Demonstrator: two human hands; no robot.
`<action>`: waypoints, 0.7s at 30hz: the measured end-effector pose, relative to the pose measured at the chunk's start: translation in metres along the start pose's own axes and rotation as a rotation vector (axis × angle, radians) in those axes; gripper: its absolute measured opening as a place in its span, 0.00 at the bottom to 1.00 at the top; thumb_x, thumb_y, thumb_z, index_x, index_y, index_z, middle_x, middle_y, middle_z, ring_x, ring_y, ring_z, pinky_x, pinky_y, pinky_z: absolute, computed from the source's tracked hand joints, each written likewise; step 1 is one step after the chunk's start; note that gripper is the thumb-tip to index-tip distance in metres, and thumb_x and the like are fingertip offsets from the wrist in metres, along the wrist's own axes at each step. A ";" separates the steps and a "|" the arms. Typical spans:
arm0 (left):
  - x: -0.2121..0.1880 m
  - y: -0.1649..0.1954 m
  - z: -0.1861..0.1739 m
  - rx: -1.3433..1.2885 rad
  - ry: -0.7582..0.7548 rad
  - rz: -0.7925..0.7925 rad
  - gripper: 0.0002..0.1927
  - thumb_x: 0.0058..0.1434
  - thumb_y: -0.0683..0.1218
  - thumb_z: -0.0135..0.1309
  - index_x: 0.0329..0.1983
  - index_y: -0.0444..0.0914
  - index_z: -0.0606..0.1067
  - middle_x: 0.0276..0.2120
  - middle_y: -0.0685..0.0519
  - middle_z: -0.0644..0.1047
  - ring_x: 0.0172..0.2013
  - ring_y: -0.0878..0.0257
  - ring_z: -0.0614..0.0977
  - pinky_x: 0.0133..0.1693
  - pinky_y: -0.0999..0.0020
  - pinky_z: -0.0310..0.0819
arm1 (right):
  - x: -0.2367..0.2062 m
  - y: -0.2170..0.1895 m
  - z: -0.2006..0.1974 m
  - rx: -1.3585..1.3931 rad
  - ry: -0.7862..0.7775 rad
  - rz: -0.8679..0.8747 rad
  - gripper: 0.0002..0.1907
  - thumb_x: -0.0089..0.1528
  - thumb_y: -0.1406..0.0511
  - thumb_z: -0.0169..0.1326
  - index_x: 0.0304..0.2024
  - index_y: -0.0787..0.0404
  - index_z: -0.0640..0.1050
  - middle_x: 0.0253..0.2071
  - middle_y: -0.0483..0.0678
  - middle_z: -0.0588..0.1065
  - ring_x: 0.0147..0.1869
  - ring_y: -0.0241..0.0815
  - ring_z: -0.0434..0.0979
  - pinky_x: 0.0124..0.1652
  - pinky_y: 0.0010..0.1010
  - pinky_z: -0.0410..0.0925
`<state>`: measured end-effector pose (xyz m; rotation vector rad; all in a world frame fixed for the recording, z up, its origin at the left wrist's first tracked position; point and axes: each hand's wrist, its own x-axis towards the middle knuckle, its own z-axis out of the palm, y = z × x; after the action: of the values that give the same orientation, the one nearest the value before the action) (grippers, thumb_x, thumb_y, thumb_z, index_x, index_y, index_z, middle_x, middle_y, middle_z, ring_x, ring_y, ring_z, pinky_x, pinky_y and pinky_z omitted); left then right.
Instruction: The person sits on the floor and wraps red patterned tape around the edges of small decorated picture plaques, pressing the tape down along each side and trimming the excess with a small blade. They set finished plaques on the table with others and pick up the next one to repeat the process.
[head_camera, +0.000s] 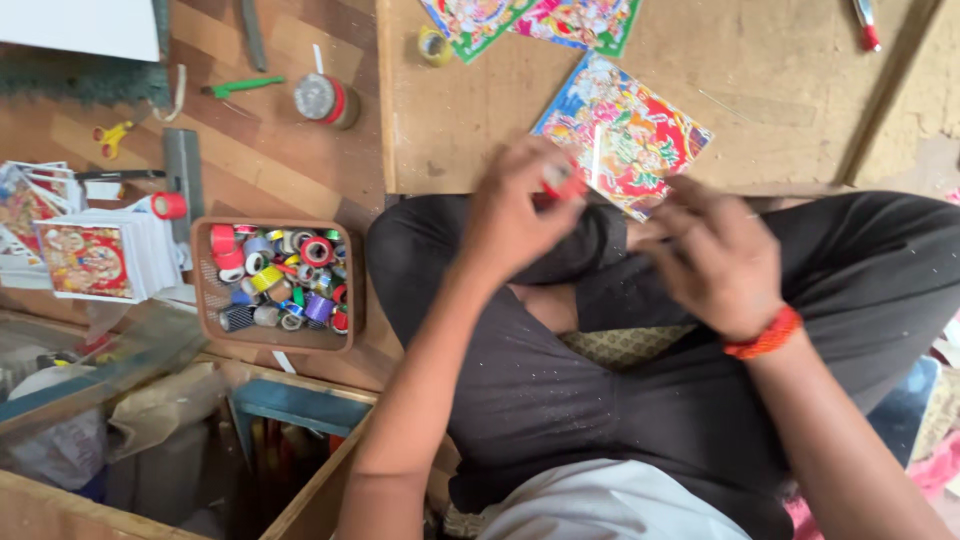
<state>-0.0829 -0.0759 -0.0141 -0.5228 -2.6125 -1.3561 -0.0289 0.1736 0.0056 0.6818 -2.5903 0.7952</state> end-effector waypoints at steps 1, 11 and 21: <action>-0.011 0.015 0.009 -0.037 -0.069 0.025 0.22 0.51 0.40 0.68 0.50 0.38 0.76 0.45 0.49 0.78 0.50 0.50 0.79 0.53 0.57 0.74 | 0.000 -0.005 0.003 0.002 0.001 -0.068 0.16 0.59 0.67 0.68 0.48 0.61 0.80 0.56 0.53 0.77 0.54 0.51 0.80 0.49 0.39 0.74; -0.056 0.038 0.064 -1.000 -0.026 -0.462 0.13 0.62 0.37 0.63 0.49 0.31 0.76 0.47 0.48 0.81 0.48 0.66 0.83 0.52 0.68 0.81 | -0.006 -0.011 -0.003 -0.110 0.148 -0.112 0.15 0.56 0.67 0.72 0.43 0.59 0.81 0.45 0.45 0.78 0.49 0.44 0.80 0.41 0.34 0.71; -0.033 -0.047 0.040 -0.567 0.107 -0.457 0.08 0.65 0.43 0.63 0.38 0.33 0.78 0.34 0.55 0.79 0.32 0.71 0.80 0.32 0.73 0.81 | -0.023 0.000 0.008 -0.074 -0.186 -0.051 0.14 0.55 0.62 0.66 0.41 0.55 0.78 0.36 0.44 0.75 0.41 0.44 0.75 0.40 0.37 0.68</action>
<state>-0.0689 -0.0757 -0.0824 0.1107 -2.3193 -2.2134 -0.0112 0.1769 -0.0109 0.8326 -2.7397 0.6443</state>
